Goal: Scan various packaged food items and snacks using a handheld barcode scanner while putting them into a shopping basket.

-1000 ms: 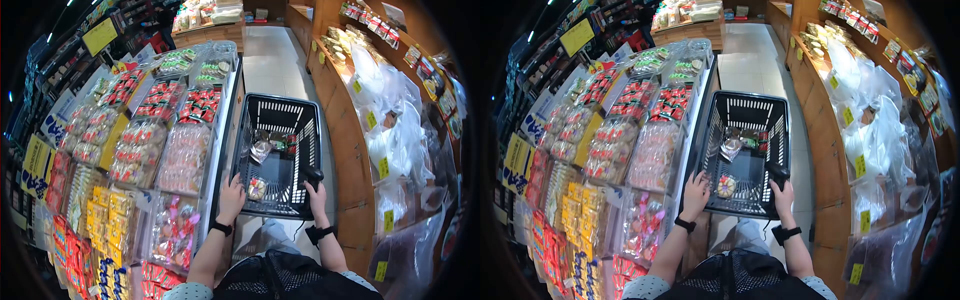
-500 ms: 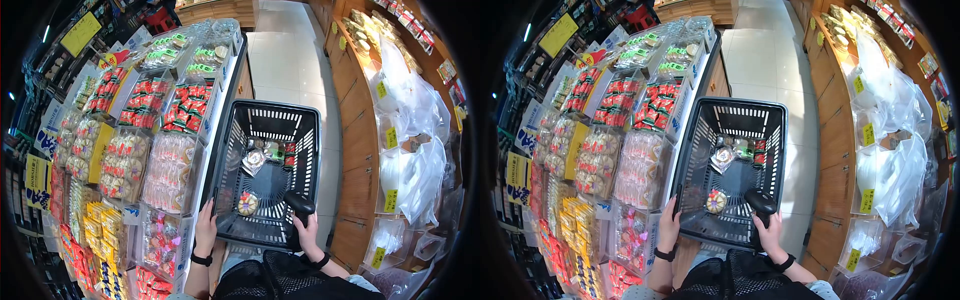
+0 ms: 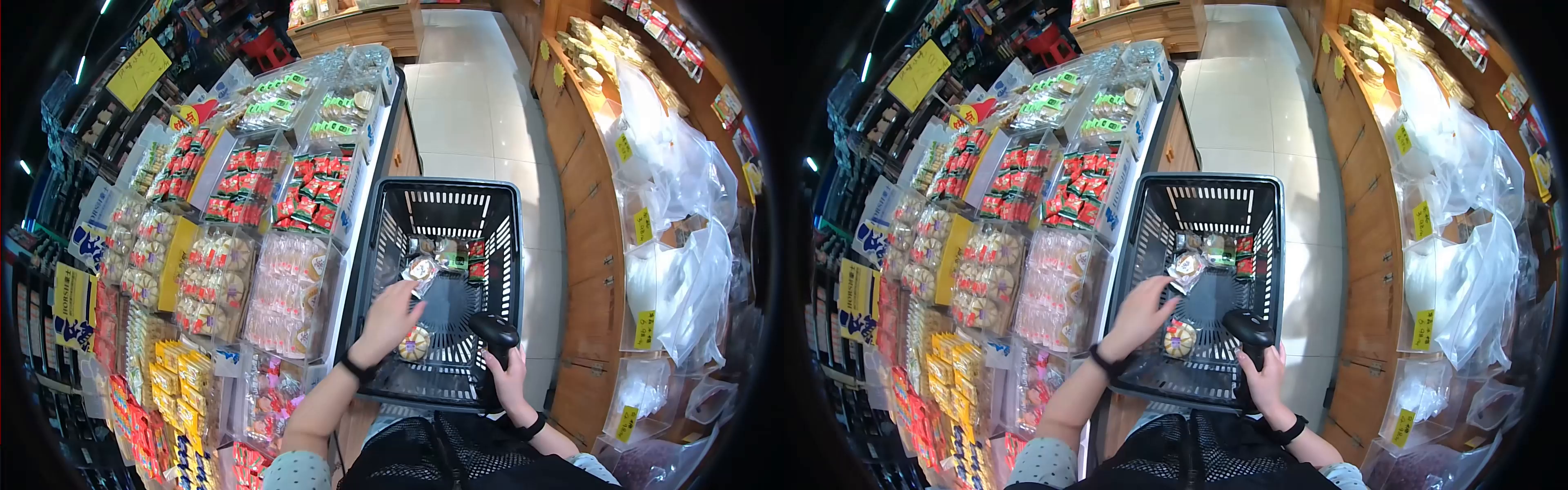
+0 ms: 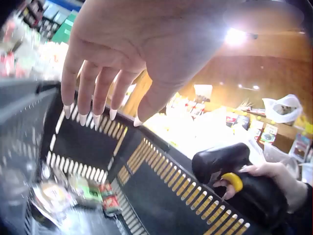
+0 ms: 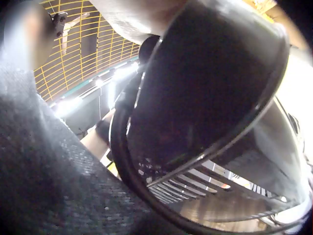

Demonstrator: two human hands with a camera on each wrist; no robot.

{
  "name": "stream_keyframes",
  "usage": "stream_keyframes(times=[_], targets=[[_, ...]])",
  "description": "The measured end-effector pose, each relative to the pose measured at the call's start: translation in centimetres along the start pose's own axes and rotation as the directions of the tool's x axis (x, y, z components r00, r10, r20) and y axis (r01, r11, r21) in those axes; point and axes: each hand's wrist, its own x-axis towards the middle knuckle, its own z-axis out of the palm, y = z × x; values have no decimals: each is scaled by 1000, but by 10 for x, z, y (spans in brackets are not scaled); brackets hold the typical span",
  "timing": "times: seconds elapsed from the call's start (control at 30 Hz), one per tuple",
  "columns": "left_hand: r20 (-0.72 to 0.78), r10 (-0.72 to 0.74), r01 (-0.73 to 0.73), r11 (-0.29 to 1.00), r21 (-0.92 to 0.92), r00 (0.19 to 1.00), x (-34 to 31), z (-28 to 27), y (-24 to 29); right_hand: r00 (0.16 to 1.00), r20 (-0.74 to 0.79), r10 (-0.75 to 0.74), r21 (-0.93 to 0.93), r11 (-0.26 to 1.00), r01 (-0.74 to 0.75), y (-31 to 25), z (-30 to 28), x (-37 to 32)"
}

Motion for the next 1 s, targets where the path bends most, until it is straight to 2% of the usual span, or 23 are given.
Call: stream_keyframes(times=[0.07, 0.1, 0.13, 0.17, 0.23, 0.3, 0.37, 0.43, 0.47, 0.57, 0.6, 0.63, 0.7, 0.73, 0.77, 0.83, 0.87, 0.9, 0.93, 0.97, 1.0], targets=[[252, -123, 121, 992, 21, 960, 33, 50, -33, 1000, 19, -2, -43, 999, 3, 3, -1, 1], [338, -214, 190, 976, 102, 917, 45, 76, -57, 999, 48, -3, -87, 996, 7, 4, 1, 2], [419, -296, 241, 954, 181, 858, 56, 98, -75, 1000, 29, 1, -95, 995, 2, 5, 2, 3], [427, -278, 224, 959, 173, 861, 62, 116, -96, 1000, 12, -18, -127, 992, 19, 6, 4, 4], [320, -386, 274, 898, 343, 865, 63, 143, -124, 999, -23, -34, -174, 984, 29, 10, 7, 4], [304, -421, 307, 882, 358, 855, 73, 148, -134, 1000, -27, -16, -205, 979, 11, 19, 9, 6], [273, -377, 275, 897, 347, 885, 77, 166, -148, 998, -50, -23, -197, 980, 13, 16, 12, 9], [164, -298, 193, 864, 466, 940, 88, 178, -156, 997, -74, -33, -185, 983, 19, 12, 15, 13], [174, -284, 177, 869, 461, 943, 95, 180, -158, 997, -70, -38, -190, 981, 24, 12, 15, 14], [244, -440, 232, 778, 584, 864, 113, 180, -162, 997, -67, -47, -224, 974, 30, 11, 19, 18], [202, -424, 211, 742, 636, 883, 114, 180, -159, 997, -68, -36, -204, 979, 21, 9, 21, 18], [203, -421, 211, 746, 631, 884, 114, 184, -159, 997, -68, -25, -184, 983, 12, 7, 22, 17], [160, -486, 325, 760, 562, 859, 112, 192, -153, 995, -100, -7, -176, 984, -10, 9, 20, 13], [90, -512, 382, 736, 559, 854, 110, 184, -143, 991, -131, 13, -151, 988, -33, 9, 21, 12], [88, -509, 380, 736, 561, 856, 111, 173, -137, 991, -134, 12, -148, 989, -32, 10, 20, 11], [465, -603, 438, 795, 421, 648, 117, 137, -113, 994, -102, 37, -138, 989, -51, 10, 16, 12], [529, -474, 428, 877, 217, 704, 110, 119, -109, 995, -86, 51, -143, 988, -63, 9, 12, 12], [530, -474, 428, 877, 217, 703, 101, 103, -98, 995, -86, 52, -143, 988, -64, 13, 10, 11], [653, -373, 591, 794, -143, 659, 90, 84, -83, 991, -115, 69, -101, 992, -81, 21, 10, 10], [729, -228, 702, 553, -448, 645, 79, 65, -68, 986, -144, 88, -57, 994, -97, 25, 10, 8], [720, -133, 696, 423, -580, 681, 65, 48, -55, 986, -109, 123, 16, 992, -122, 24, 9, 7]])
